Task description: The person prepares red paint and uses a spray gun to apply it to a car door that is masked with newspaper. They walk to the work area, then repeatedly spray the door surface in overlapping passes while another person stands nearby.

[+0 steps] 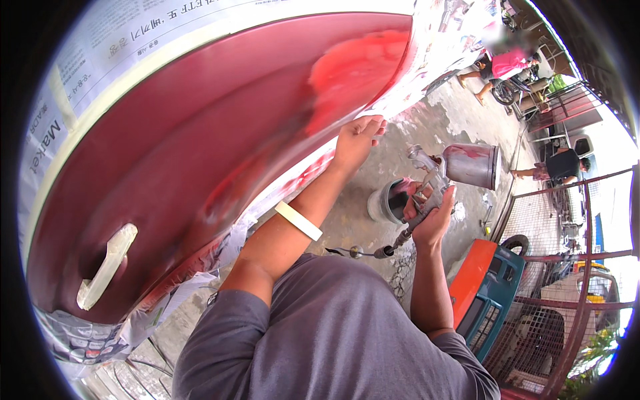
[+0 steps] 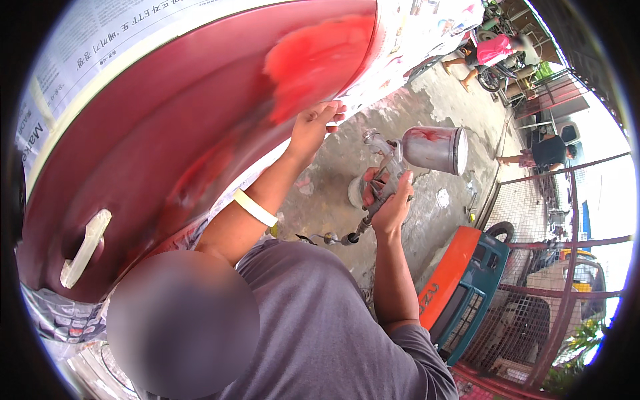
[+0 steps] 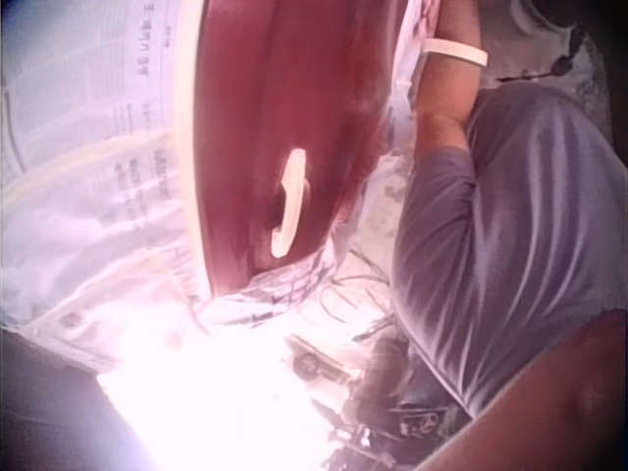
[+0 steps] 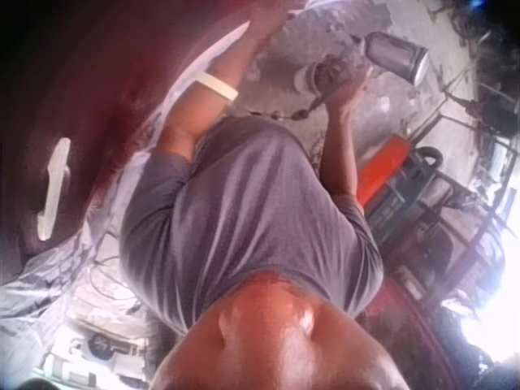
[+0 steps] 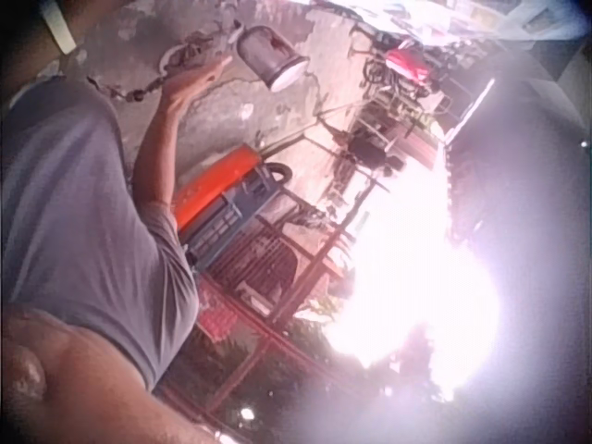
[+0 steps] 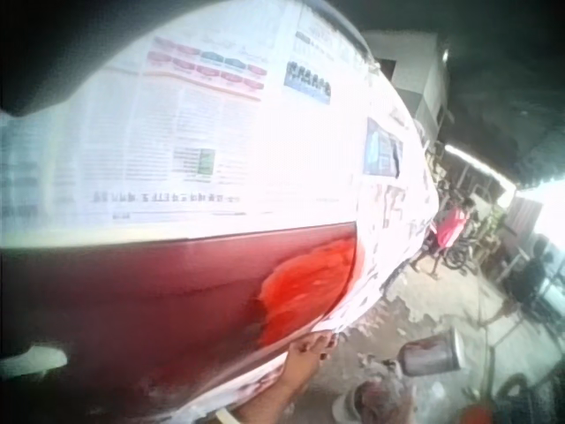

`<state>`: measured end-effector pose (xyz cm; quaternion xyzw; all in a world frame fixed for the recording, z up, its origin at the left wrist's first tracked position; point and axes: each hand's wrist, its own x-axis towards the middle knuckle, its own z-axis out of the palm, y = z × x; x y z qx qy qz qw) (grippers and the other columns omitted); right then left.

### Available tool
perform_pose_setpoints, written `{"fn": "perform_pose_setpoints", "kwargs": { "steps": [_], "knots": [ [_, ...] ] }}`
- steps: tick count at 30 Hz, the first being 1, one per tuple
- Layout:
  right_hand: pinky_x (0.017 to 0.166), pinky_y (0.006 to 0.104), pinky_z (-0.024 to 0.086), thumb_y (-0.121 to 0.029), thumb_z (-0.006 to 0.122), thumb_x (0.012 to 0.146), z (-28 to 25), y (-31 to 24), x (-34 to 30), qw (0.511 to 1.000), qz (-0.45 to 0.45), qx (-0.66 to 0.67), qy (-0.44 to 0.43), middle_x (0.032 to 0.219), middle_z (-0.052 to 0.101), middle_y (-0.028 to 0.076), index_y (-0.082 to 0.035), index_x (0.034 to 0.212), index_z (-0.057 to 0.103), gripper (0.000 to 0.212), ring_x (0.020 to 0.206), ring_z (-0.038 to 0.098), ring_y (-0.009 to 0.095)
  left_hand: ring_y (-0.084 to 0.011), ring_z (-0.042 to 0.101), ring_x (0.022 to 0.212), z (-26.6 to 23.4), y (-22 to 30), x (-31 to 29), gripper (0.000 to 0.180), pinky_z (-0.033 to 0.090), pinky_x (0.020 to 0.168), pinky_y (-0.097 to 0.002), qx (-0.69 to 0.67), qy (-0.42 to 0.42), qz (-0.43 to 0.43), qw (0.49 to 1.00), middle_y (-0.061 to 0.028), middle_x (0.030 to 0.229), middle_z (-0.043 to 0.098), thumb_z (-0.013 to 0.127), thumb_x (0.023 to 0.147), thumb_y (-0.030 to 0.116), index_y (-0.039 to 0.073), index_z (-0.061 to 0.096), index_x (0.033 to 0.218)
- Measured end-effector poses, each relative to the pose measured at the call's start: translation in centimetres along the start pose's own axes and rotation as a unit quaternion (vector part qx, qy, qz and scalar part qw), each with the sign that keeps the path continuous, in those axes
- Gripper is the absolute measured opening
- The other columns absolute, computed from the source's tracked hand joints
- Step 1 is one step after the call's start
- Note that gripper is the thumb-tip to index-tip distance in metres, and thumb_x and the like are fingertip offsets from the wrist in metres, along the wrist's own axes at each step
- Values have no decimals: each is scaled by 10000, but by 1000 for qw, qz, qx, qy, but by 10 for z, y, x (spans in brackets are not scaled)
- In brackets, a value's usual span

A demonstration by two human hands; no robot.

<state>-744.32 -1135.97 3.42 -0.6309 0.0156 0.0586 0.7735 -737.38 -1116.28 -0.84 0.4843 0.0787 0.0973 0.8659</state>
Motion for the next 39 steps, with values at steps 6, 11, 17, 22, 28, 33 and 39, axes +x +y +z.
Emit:
{"fn": "perform_pose_setpoints", "kwargs": {
  "steps": [6, 11, 17, 22, 28, 33, 39],
  "knots": [
    [516, 309, 394, -660, 270, 1022, 8, -3, 1, 1000, 7, -24, -4, 899, 617, 120, 16, 1036, 601, 752, 523, 461, 156, -118, 648, 1004, -8, -8, -15, 327, 490, 823, -279, -3, -47, 4, 999, -42, 1086, 714, 603, 1019, 299, 9, 699, 1135],
    [490, 286, 401, -606, 339, 1047, 3, -6, 11, 999, -15, -38, -25, 886, 623, 127, 10, 1078, 575, 661, 521, 466, 146, -112, 650, 1002, -1, -51, -58, 219, 505, 869, -297, 53, -315, 2, 948, -37, 1091, 711, 556, 1039, 189, 25, 691, 1093],
    [453, 224, 376, -461, 461, 1068, -20, -19, 37, 995, -31, -59, -78, 822, 629, 81, -21, 1386, 505, 545, 497, 464, 80, -112, 654, 966, 30, -60, -70, 184, 512, 876, -304, 68, -356, -119, 924, -36, 1017, 706, 547, 1019, 47, 30, 669, 1156],
    [425, 208, 353, -466, 507, 1050, -55, -34, 68, 991, -15, -54, -125, 824, 632, 63, -29, 1396, 510, 557, 491, 454, 58, -113, 652, 968, 66, -84, -58, 191, 515, 909, -316, 174, -357, -127, 909, -32, 989, 705, 613, 1013, 109, 20, 657, 1176],
    [416, 203, 332, -417, 572, 1034, -103, -44, 114, 982, 18, -25, -185, 804, 608, 34, -40, 1439, 501, 557, 489, 435, 36, -105, 659, 953, 113, -123, -39, 183, 513, 910, -294, 213, -272, -117, 931, -37, 964, 712, 581, 1003, 26, 1, 650, 1171],
    [421, 208, 333, -399, 606, 1021, -130, -53, 144, 973, 35, -16, -228, 781, 617, 29, -9, 1435, 495, 579, 496, 451, 28, -107, 669, 964, 144, -134, -27, 160, 519, 901, -299, 231, -233, -101, 939, -38, 974, 726, 603, 1011, 82, -4, 663, 1132],
    [420, 207, 341, -395, 619, 1015, -132, -56, 166, 967, 34, -26, -253, 770, 621, 29, 4, 1419, 512, 578, 493, 454, 26, -108, 680, 915, 160, -134, -20, 168, 534, 851, -299, 263, -165, -62, 949, -37, 916, 738, 629, 1006, 132, -11, 697, 1061]
  ]
}}
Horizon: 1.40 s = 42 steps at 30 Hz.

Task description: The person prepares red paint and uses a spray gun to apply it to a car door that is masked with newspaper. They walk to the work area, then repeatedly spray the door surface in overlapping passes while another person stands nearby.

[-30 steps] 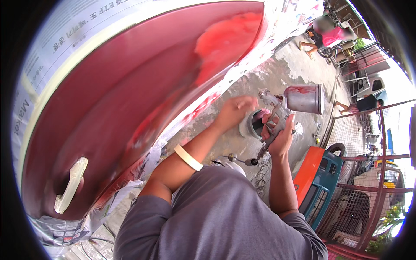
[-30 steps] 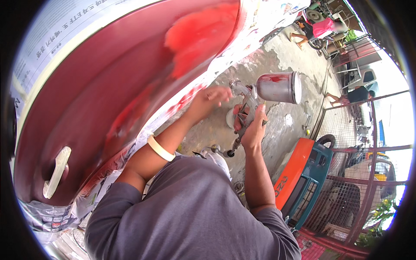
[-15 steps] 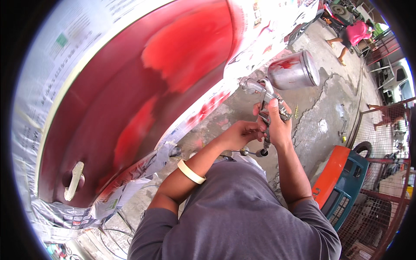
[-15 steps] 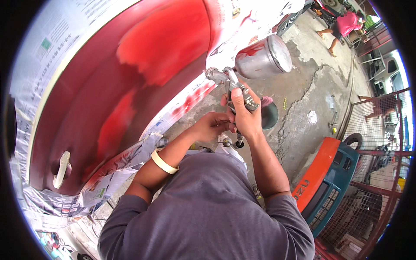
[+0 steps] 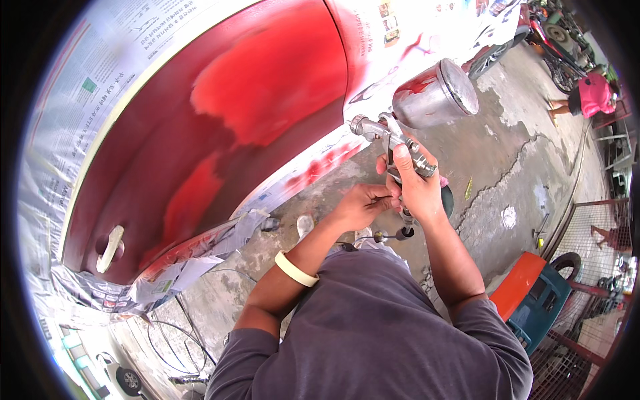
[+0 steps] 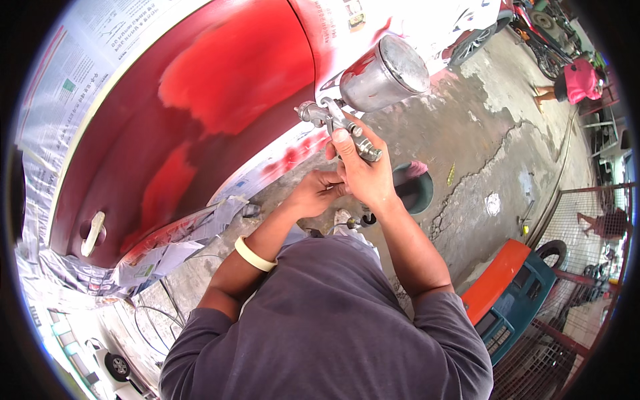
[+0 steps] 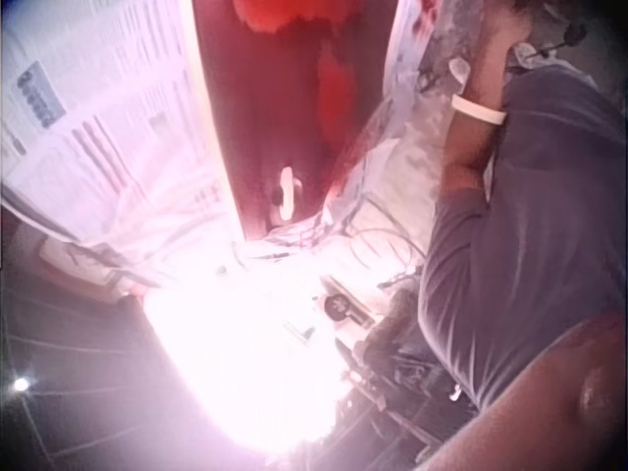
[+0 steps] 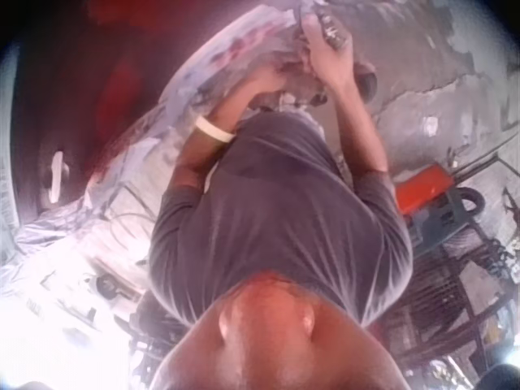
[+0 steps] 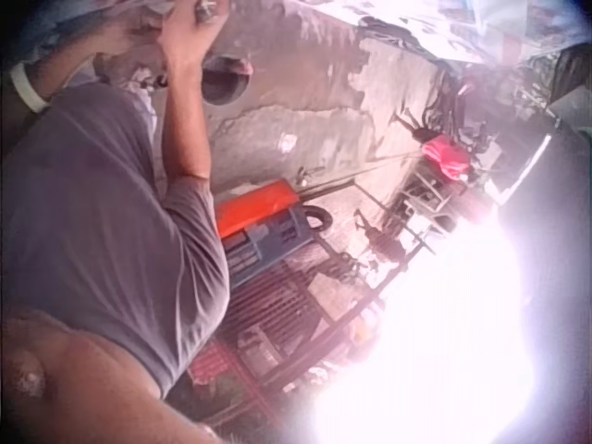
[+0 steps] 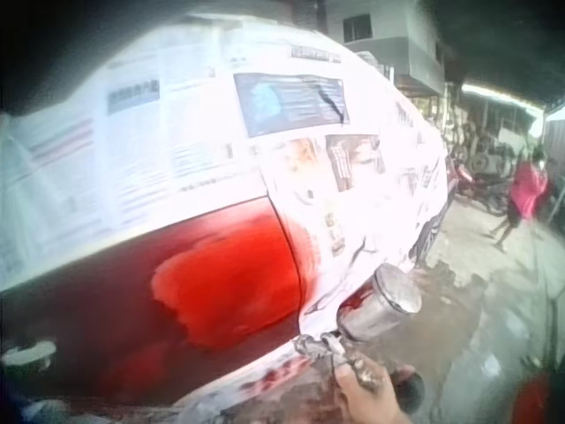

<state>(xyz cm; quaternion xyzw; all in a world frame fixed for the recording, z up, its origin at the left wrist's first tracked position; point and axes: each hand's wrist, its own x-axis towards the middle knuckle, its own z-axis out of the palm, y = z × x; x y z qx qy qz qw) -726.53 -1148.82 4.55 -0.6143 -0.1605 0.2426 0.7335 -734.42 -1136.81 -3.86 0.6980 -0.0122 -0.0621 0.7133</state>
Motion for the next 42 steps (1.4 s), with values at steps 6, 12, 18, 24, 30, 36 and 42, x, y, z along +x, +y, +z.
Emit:
{"fn": "perform_pose_setpoints", "kwargs": {
  "steps": [6, 12, 18, 24, 30, 36, 42],
  "knots": [
    [423, 204, 341, -365, 628, 1014, 5, 0, 14, 1000, -5, 3, -6, 767, 620, 20, 5, 1416, 518, 558, 495, 449, 19, -105, 673, 870, -9, 1, 6, 175, 535, 822, -294, 48, 24, 33, 998, -52, 895, 736, 640, 1001, 142, -13, 707, 1045],
    [472, 206, 370, -355, 651, 1002, 8, 25, 28, 997, -26, -59, 39, 745, 607, -14, 10, 1394, 543, 547, 536, 457, 16, -117, 660, 781, -20, -15, 11, 175, 536, 774, -305, 45, 20, -4, 999, -48, 853, 733, 652, 988, 127, 13, 719, 1103],
    [545, 213, 396, -335, 664, 995, 7, 33, 44, 995, -35, -75, 64, 740, 597, -31, 22, 1356, 573, 516, 598, 464, 28, -158, 700, 851, -51, -54, -4, 372, 547, 805, -329, 169, -43, -57, 983, -96, 933, 753, 702, 955, 254, 10, 684, 1236],
    [511, 212, 379, -355, 655, 999, -17, 53, 79, 970, -102, -161, 150, 762, 598, -12, -29, 1252, 635, 414, 587, 476, 37, -205, 695, 1092, -91, -88, -59, 400, 522, 944, -325, 190, -68, -186, 962, -165, 1166, 729, 660, 979, 260, 9, 648, 1290],
    [743, 280, 500, -338, 730, 949, -19, 42, 92, 937, -153, -221, 223, 837, 683, 57, 12, 1350, 592, 549, 784, 567, 92, -220, 675, 1135, -111, -137, -107, 402, 512, 973, -335, 125, -19, -245, 961, -174, 1240, 701, 669, 970, 265, -11, 664, 1262],
    [737, 253, 487, -274, 719, 962, -10, 48, 80, 983, -67, -149, 84, 838, 662, 13, 13, 1315, 623, 465, 803, 557, 57, -212, 665, 1143, -108, -131, -105, 433, 499, 983, -331, 151, 3, -243, 958, -171, 1228, 705, 663, 977, 299, -17, 656, 1273],
    [741, 248, 485, -234, 692, 978, 1, 34, 57, 996, -8, -83, -7, 834, 647, 1, 11, 1319, 619, 426, 794, 553, 51, -212, 660, 1154, -101, -115, -95, 454, 494, 987, -322, 118, 19, -266, 956, -168, 1246, 698, 659, 979, 315, -36, 651, 1268]
  ]
}}
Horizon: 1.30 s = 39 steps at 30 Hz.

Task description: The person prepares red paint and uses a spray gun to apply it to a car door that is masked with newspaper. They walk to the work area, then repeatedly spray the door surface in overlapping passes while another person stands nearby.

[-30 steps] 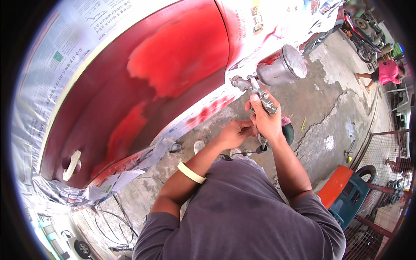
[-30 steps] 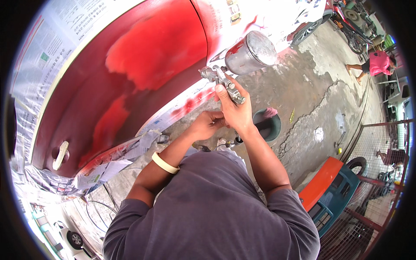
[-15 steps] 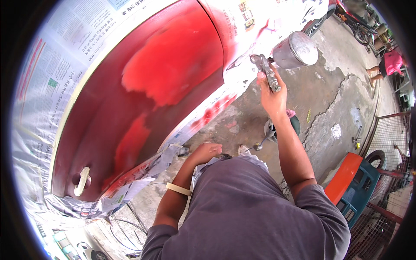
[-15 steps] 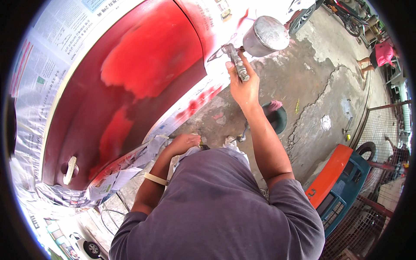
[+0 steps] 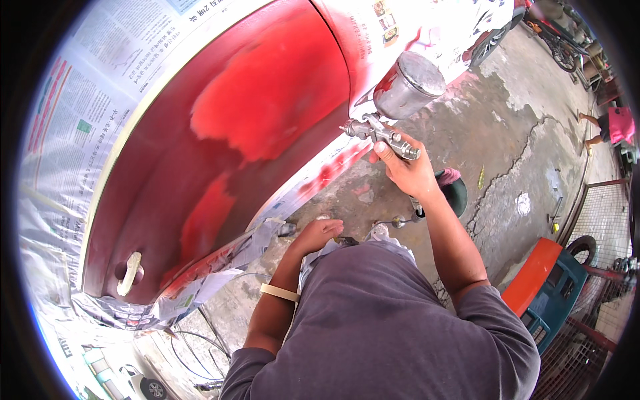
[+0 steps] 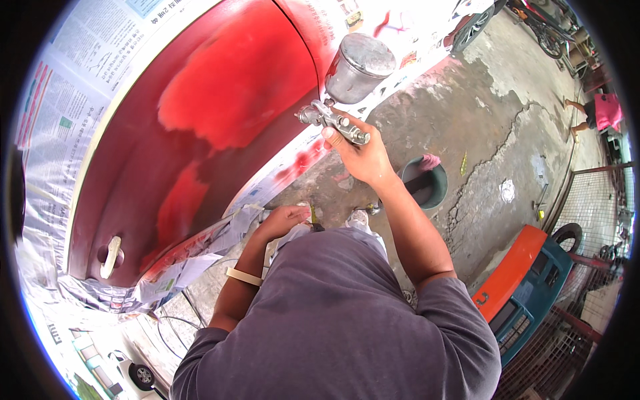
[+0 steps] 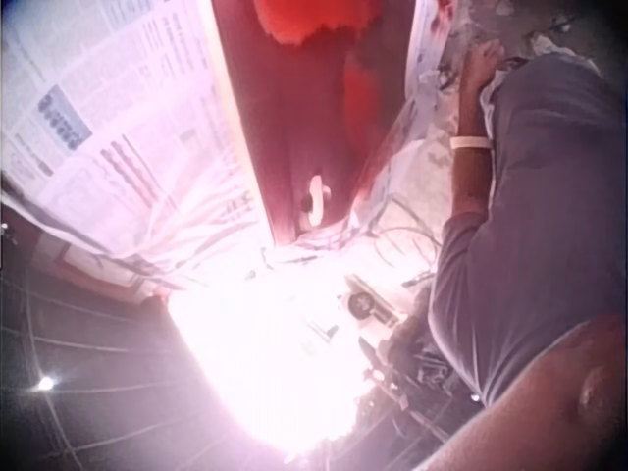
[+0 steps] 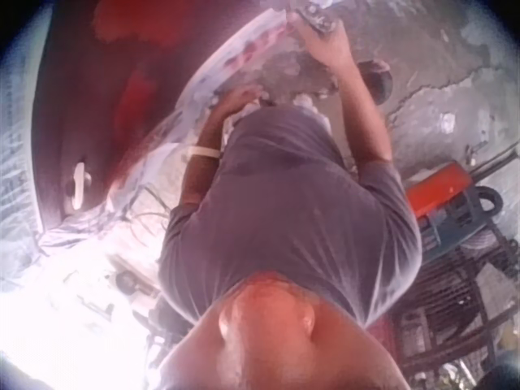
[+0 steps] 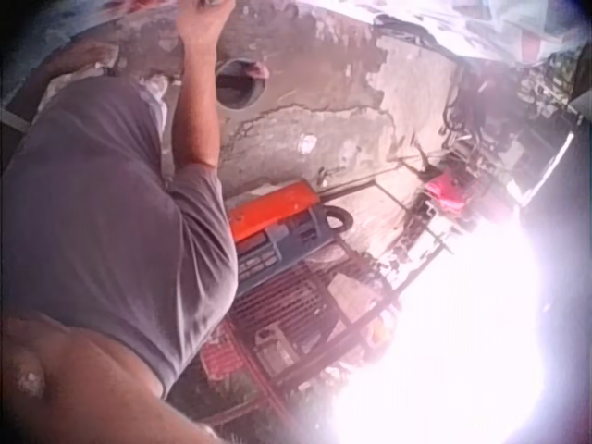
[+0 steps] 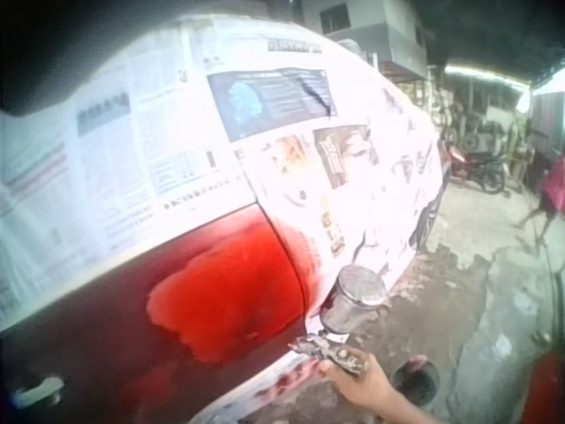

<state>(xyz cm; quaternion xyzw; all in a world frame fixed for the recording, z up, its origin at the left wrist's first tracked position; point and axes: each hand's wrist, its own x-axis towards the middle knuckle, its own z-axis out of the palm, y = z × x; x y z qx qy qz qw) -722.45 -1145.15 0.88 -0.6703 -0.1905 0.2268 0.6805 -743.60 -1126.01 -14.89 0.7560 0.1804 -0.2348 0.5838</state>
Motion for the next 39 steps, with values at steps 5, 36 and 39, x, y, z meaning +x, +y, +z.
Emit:
{"fn": "perform_pose_setpoints", "kwargs": {
  "steps": [5, 36, 39],
  "knots": [
    [497, 209, 384, -303, 669, 993, -11, -1, 14, 996, -66, -56, 20, 761, 650, -11, -19, 1285, 625, 409, 560, 478, 27, -141, 665, 1035, 3, -27, 0, 465, 504, 932, -293, -2, -2, 16, 1000, -97, 1202, 717, 673, 978, 310, -40, 641, 1283],
    [678, 250, 490, -269, 731, 954, -17, -48, 35, 974, -84, -141, 154, 792, 669, 19, -37, 1318, 634, 442, 749, 551, 53, -214, 668, 1136, -17, -47, -4, 446, 495, 978, -327, 14, -4, -17, 1000, -164, 1236, 705, 668, 965, 305, -32, 659, 1258],
    [734, 257, 507, -279, 744, 947, -13, -52, 35, 946, -143, -195, 215, 856, 683, 29, -26, 1338, 618, 483, 796, 562, 61, -201, 680, 1102, -20, -48, -7, 444, 505, 956, -323, -5, -4, -25, 1000, -157, 1216, 714, 672, 964, 301, -32, 660, 1257]
  ]
}}
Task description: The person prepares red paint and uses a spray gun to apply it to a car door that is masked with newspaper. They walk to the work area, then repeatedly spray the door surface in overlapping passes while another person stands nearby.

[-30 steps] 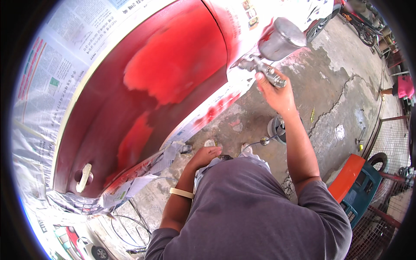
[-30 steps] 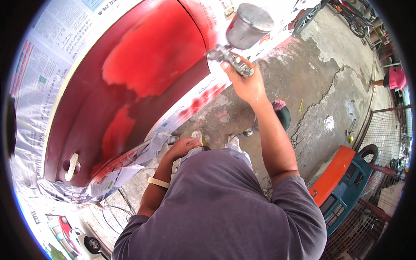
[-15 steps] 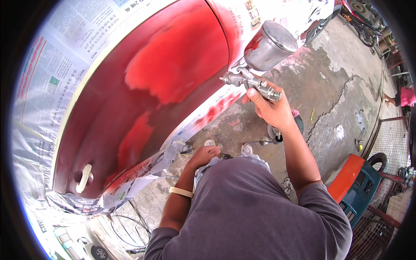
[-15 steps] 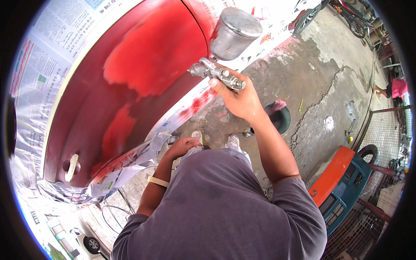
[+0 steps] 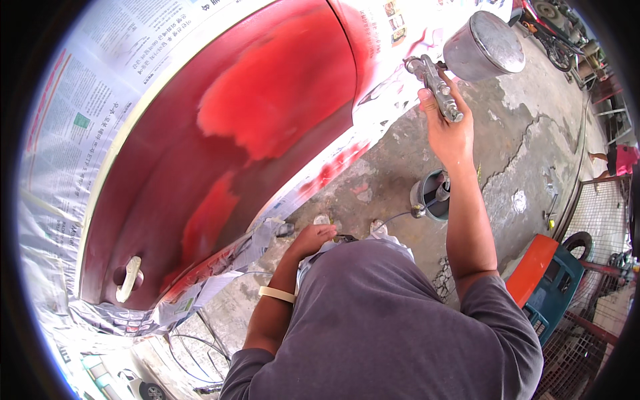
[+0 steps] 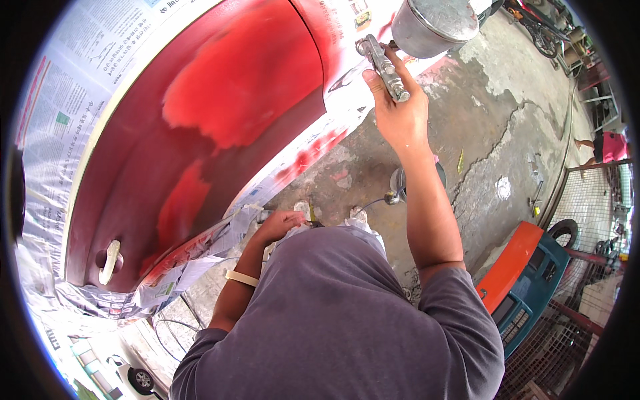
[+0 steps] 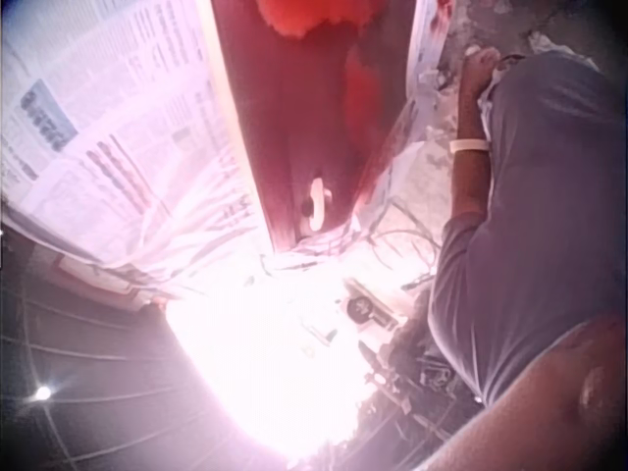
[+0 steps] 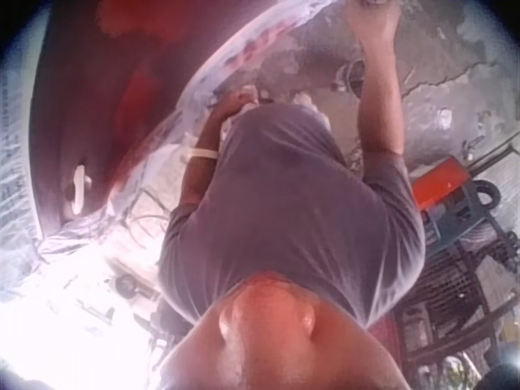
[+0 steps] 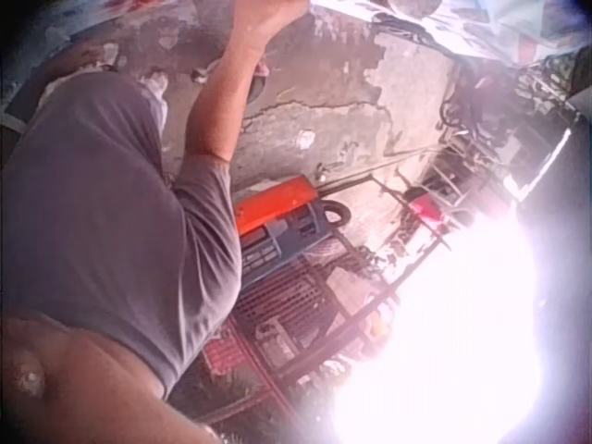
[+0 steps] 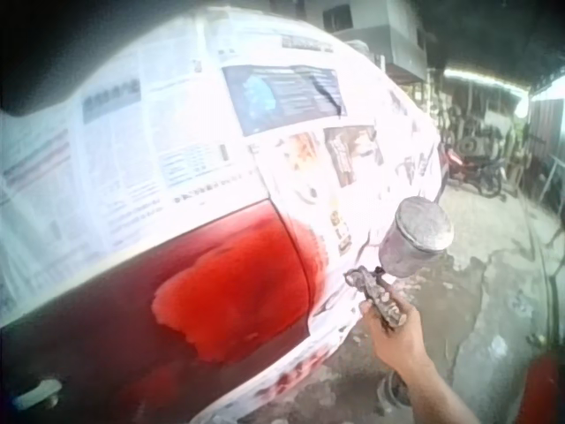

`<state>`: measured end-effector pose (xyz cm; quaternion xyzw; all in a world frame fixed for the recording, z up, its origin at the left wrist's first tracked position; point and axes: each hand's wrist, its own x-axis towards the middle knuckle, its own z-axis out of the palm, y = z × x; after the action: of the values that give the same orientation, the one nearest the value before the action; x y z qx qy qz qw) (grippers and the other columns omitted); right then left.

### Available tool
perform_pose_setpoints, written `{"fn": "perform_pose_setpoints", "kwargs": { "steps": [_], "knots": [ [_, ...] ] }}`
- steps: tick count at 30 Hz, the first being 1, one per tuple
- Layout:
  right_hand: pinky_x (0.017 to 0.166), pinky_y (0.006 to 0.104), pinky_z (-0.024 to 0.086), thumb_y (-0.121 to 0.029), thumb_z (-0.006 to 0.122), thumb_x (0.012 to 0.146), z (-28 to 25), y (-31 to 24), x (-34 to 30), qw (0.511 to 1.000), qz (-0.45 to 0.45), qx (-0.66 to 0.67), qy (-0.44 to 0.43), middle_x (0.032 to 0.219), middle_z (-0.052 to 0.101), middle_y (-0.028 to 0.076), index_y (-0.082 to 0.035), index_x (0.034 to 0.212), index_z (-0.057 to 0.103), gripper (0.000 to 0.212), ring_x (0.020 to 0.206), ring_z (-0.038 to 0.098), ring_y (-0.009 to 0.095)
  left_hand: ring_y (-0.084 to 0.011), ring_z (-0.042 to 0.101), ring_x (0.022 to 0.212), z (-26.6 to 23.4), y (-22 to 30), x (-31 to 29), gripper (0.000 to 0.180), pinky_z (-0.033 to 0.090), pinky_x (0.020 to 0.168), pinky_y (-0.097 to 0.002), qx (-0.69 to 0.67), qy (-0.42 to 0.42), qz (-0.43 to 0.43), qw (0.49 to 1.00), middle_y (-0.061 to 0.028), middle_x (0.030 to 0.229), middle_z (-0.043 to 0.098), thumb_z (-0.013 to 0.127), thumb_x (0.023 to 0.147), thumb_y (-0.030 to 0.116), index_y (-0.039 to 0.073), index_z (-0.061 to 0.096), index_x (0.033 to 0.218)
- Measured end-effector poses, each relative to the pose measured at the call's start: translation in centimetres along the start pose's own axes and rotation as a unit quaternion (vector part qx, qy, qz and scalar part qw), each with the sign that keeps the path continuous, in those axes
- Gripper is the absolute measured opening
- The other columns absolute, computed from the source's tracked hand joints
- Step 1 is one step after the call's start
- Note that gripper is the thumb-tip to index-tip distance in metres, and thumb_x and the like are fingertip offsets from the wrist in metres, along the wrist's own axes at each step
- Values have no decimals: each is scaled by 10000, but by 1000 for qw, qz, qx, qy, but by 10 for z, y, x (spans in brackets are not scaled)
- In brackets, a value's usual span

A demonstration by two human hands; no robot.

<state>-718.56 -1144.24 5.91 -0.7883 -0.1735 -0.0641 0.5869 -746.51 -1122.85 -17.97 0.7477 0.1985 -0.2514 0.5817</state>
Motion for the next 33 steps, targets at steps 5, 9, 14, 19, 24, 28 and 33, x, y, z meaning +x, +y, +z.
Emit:
{"fn": "perform_pose_setpoints", "kwargs": {
  "steps": [5, 9, 14, 19, 24, 28, 33],
  "knots": [
    [708, 247, 485, -264, 732, 954, 8, -22, -16, 997, 18, 55, -55, 816, 652, 4, -11, 1301, 633, 441, 765, 538, 59, -123, 647, 945, -3, -13, 2, 434, 493, 871, -290, -21, -8, 7, 1000, -52, 1003, 726, 652, 987, 339, -11, 678, 1242],
    [684, 250, 471, -242, 696, 976, 3, -39, -30, 965, 70, 134, -216, 796, 630, -7, 1, 1248, 650, 368, 735, 521, 57, -126, 650, 945, -9, -6, 4, 444, 491, 875, -290, 6, 5, 17, 1000, -60, 996, 725, 661, 979, 338, -13, 675, 1250],
    [655, 254, 458, -231, 683, 981, -1, -53, -27, 959, 71, 135, -240, 760, 632, -12, -4, 1145, 679, 281, 711, 524, 53, -160, 677, 993, -18, 6, 5, 443, 501, 912, -310, 24, -9, 16, 1000, -113, 1083, 736, 662, 970, 315, -28, 667, 1250],
    [595, 261, 432, -289, 711, 966, -3, -52, 3, 984, 65, 75, -147, 702, 589, -21, -19, 1052, 699, 284, 651, 494, 62, -176, 687, 1014, -19, -7, 9, 441, 502, 921, -316, 16, -10, 21, 1000, -126, 1095, 745, 659, 970, 312, -34, 666, 1244],
    [579, 240, 428, -292, 734, 953, 5, -47, 20, 998, 26, 58, -2, 726, 597, -33, -67, 1283, 655, 407, 630, 475, 54, -158, 687, 969, -20, -4, 5, 438, 510, 890, -311, -1, -13, -1, 1000, -116, 1057, 747, 668, 967, 309, -36, 670, 1237],
    [640, 248, 462, -259, 728, 958, 13, -48, 14, 993, 17, 113, -30, 836, 692, 6, -63, 1328, 634, 429, 701, 506, 32, -148, 683, 937, -21, -4, 5, 449, 514, 869, -303, -5, -21, -21, 1000, -109, 1015, 747, 682, 958, 319, -36, 674, 1232],
    [646, 246, 462, -275, 706, 966, 6, -87, -7, 970, 33, 114, -215, 752, 661, 4, -1, 1026, 678, 282, 698, 557, 58, -151, 685, 923, -25, -9, 11, 463, 516, 862, -306, -8, -24, -11, 1000, -104, 990, 749, 680, 955, 335, -37, 675, 1230]
  ]
}}
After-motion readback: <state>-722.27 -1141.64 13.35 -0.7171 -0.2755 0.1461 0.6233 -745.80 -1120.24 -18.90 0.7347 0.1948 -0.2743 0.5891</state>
